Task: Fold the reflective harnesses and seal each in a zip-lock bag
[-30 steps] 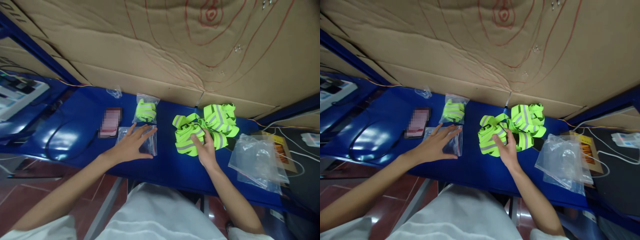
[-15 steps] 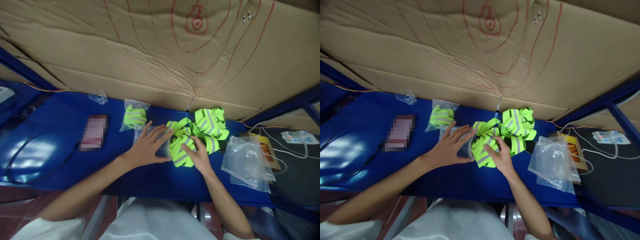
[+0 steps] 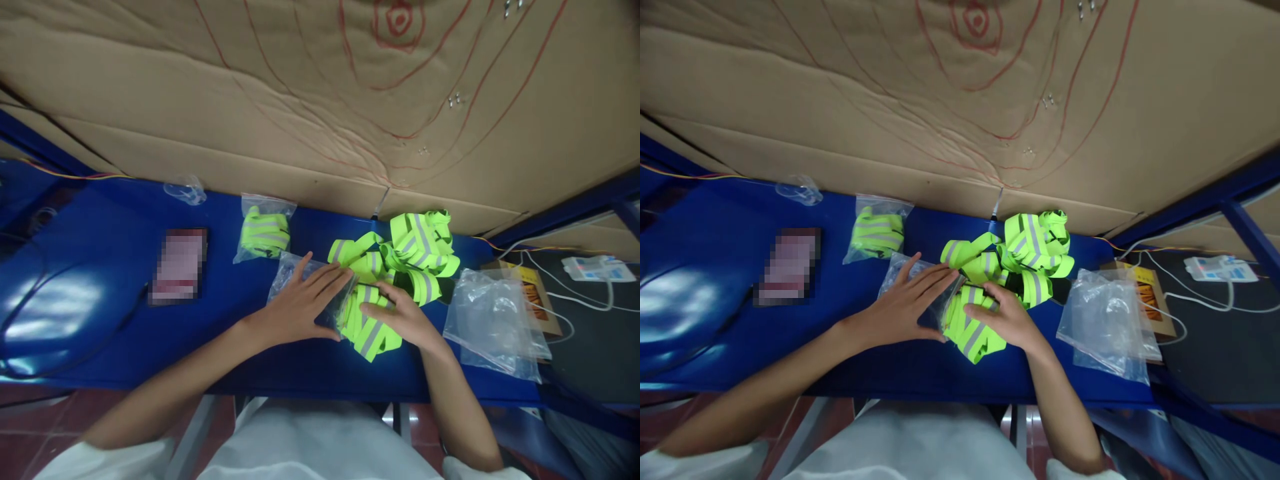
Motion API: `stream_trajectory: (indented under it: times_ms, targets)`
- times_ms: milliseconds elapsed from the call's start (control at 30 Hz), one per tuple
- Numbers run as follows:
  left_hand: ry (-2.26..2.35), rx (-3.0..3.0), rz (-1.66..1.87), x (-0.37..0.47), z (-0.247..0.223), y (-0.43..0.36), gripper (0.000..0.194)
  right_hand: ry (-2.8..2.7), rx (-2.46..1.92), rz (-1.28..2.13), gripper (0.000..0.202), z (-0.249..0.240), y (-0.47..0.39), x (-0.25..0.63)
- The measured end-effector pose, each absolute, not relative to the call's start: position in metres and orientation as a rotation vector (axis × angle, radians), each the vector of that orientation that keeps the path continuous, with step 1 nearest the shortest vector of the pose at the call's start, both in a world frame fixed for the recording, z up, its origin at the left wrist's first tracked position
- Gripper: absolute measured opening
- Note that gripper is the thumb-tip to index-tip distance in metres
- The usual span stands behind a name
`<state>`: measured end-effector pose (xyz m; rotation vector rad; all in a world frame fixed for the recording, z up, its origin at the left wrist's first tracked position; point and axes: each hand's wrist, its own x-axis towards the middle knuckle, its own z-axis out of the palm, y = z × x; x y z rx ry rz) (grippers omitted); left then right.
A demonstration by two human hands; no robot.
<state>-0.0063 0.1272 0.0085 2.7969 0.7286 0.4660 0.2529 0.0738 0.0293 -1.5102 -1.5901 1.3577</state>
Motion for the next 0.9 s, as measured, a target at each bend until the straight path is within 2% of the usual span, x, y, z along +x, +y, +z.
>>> stream_trajectory:
  times_ms: [333, 467, 600, 800, 900]
  targets:
    - [0.647, 2.749, 0.315, 0.001, 0.004, 0.103, 0.120, -1.828, -1.520, 1.428, 0.045, 0.028, 0.075, 0.251]
    - [0.644, 2.768, 0.301, 0.001, 0.008, 0.098, 0.122, -1.699, -1.394, 1.482, 0.061, 0.024, 0.072, 0.250]
    - [0.603, 2.788, 0.278, -0.004, 0.016, 0.101, 0.125, -1.776, -1.416, 1.524, 0.043, 0.030, 0.076, 0.245]
    - [0.898, 2.933, 0.316, -0.008, 0.026, 0.102, 0.096, -1.833, -1.549, 1.166, 0.026, 0.046, 0.088, 0.233]
    - [0.916, 2.976, 0.301, -0.008, 0.028, 0.103, 0.099, -1.855, -1.550, 1.122, 0.023, 0.045, 0.089, 0.231]
